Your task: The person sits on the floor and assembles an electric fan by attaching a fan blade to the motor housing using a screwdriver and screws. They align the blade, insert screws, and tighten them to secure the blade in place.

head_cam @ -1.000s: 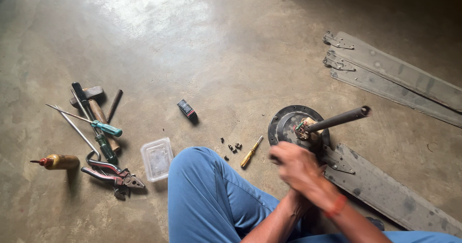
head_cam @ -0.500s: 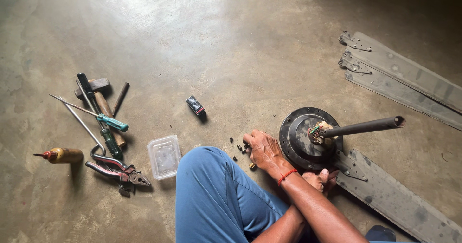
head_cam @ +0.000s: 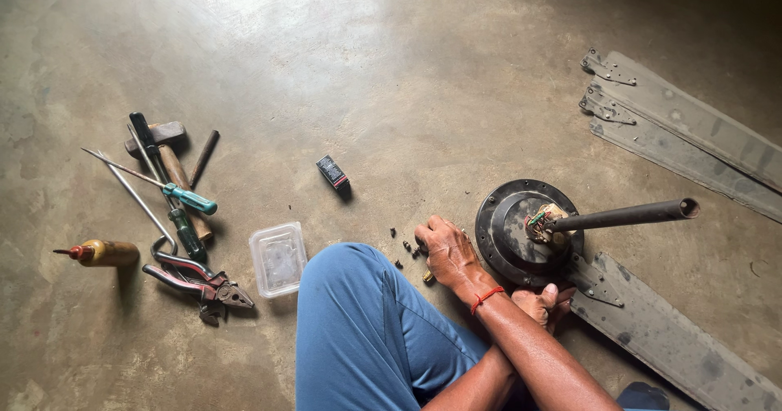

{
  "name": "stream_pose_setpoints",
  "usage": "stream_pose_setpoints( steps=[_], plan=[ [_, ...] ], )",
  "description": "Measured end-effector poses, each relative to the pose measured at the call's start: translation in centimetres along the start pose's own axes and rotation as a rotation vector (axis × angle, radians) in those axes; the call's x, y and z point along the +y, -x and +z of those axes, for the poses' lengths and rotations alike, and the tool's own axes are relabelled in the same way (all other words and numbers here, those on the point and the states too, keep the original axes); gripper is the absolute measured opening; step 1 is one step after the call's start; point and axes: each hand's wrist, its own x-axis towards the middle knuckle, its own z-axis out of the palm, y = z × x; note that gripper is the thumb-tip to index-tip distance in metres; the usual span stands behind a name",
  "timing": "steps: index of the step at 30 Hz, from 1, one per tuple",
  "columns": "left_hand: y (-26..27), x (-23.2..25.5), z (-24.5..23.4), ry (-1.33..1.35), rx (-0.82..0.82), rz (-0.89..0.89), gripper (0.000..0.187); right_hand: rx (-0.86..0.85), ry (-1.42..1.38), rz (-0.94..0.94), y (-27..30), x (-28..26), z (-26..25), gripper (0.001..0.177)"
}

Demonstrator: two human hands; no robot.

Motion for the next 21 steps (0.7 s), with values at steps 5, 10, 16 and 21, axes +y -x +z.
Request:
stream_pose_setpoints(
  steps=[5, 10, 16, 21],
  plan=[
    [-0.8, -0.8, 0.4, 0.274, 0.029, -0.052, 0.041, -0.002, 0.027, -0.04, 0.2, 0.1, 0.1, 0.026],
    [-1.8, -2.1, 0.7, 0.387, 0.058, -0.035, 0.04, 0.022, 0.023, -0.075, 0.5, 0.0, 0.2, 0.026],
    [-3.1, -3.9, 0.7, 0.511, 0.057, -0.042, 0.037, 0.06, 0.016, -0.058, 0.4, -0.3, 0.1, 0.028],
    [-3.4, -5.7, 0.0, 0.264, 0.059, 0.033, 0.045, 0.177, -0.24, 0.053, 0.7, -0.9, -1.2, 0.013]
  ],
)
